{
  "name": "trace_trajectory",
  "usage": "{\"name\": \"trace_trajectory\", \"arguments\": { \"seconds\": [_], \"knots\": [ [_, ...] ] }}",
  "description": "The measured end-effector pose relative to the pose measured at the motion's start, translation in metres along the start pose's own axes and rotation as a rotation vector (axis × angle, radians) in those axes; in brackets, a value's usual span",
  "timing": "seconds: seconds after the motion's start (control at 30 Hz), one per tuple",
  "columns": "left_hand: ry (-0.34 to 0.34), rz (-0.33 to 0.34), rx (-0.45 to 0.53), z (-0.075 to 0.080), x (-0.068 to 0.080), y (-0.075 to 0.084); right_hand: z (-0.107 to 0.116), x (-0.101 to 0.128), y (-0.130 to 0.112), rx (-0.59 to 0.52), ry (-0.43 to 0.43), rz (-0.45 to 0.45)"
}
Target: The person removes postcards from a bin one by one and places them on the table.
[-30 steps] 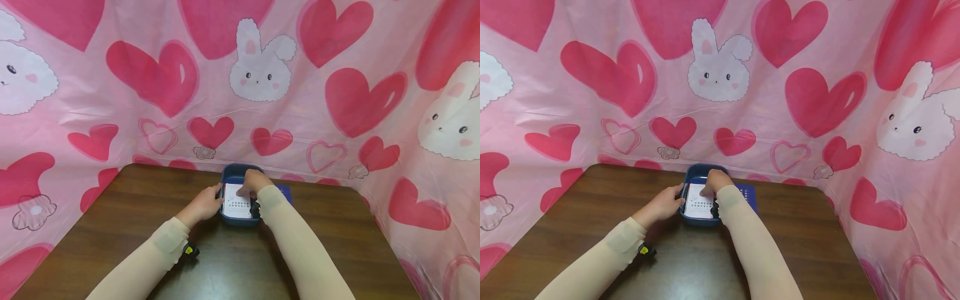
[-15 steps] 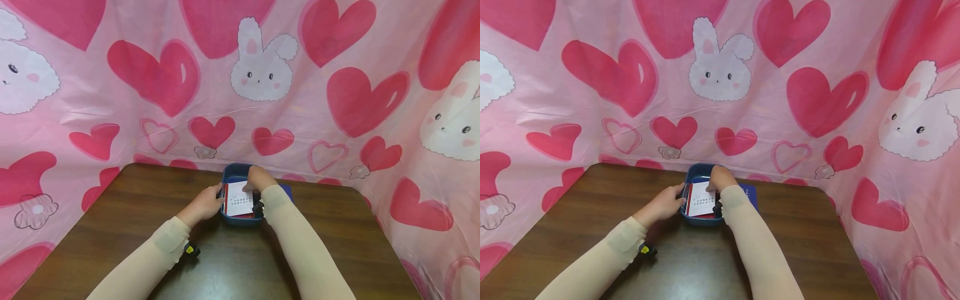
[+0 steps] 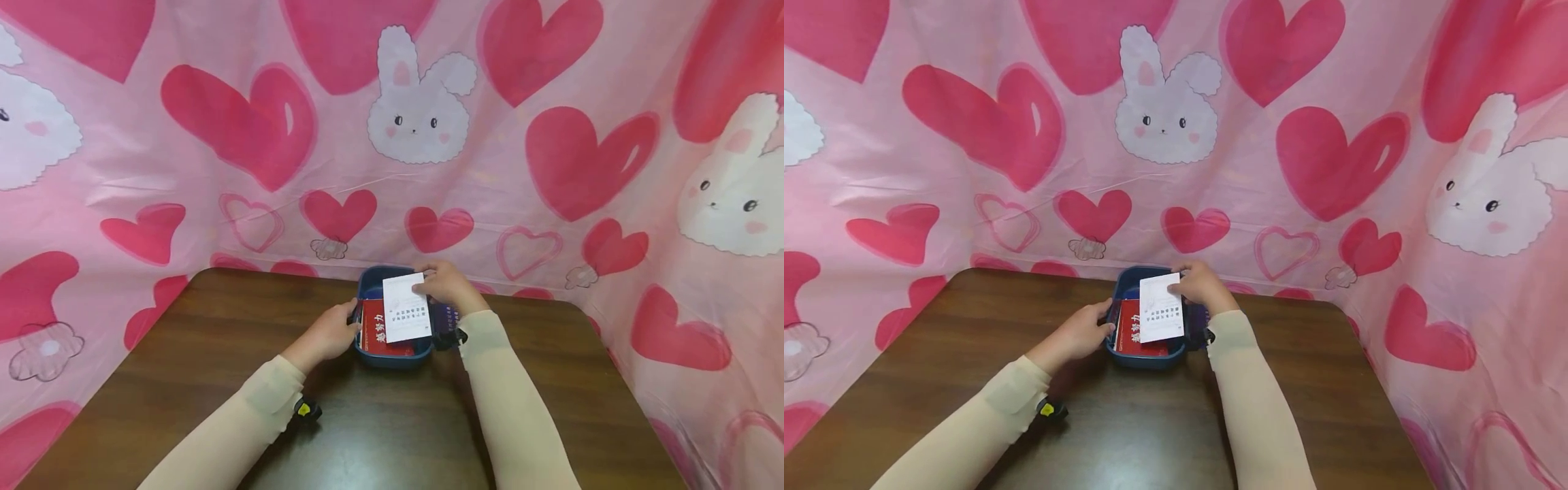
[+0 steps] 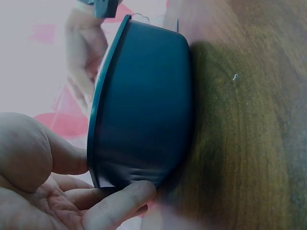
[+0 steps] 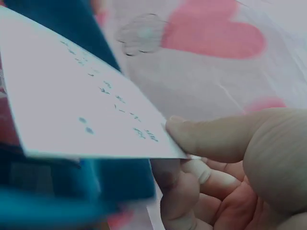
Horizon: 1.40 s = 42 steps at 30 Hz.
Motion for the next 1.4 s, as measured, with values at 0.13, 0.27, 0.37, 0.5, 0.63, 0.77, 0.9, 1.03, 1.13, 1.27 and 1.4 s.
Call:
{"name": "trace_trajectory", "arguments": {
  "seconds": [0.13, 0.27, 0.37, 0.5, 0.63, 0.77, 0.9, 1.03, 1.13, 1.27, 1.4],
  "knots": [
    [0.002, -0.004, -0.001, 0.001, 0.002, 0.001, 0.018, 0.011, 0.019, -0.065, 0.037, -0.005],
    [-0.002, -0.007, 0.002, 0.001, 0.003, 0.0, 0.035, 0.019, 0.042, -0.103, 0.077, -0.012],
    [-0.004, -0.006, 0.009, 0.001, 0.004, -0.001, 0.046, 0.023, 0.057, -0.125, 0.091, -0.025],
    [0.005, -0.01, 0.007, 0.004, 0.004, -0.001, 0.058, 0.027, 0.07, -0.143, 0.091, -0.047],
    [0.005, -0.006, 0.001, 0.005, 0.004, 0.001, 0.068, 0.029, 0.081, -0.158, 0.095, -0.097],
    [-0.001, -0.003, -0.006, 0.005, 0.003, 0.002, 0.074, 0.031, 0.093, -0.172, 0.096, -0.141],
    [0.005, 0.003, -0.007, 0.004, 0.002, 0.002, 0.075, 0.032, 0.107, -0.148, 0.076, -0.179],
    [0.003, 0.016, 0.0, 0.003, 0.001, 0.001, 0.07, 0.031, 0.122, -0.117, 0.038, -0.225],
    [-0.004, 0.016, -0.005, 0.003, 0.001, 0.0, 0.065, 0.029, 0.131, -0.132, 0.027, -0.24],
    [-0.006, 0.019, -0.01, 0.003, 0.0, 0.0, 0.059, 0.028, 0.137, -0.157, 0.013, -0.241],
    [-0.01, 0.018, -0.015, 0.002, -0.001, 0.0, 0.054, 0.026, 0.139, -0.125, 0.009, -0.219]
  ]
}}
Point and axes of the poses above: each hand's wrist, its own x-axis away from the middle knuckle, its own z-axis out of the back of the hand, y = z × x, the point moved 3 cm from there along -x, towards the middle knuckle, and after that the axes turned 5 degrees about x, right-handed, at the moved point
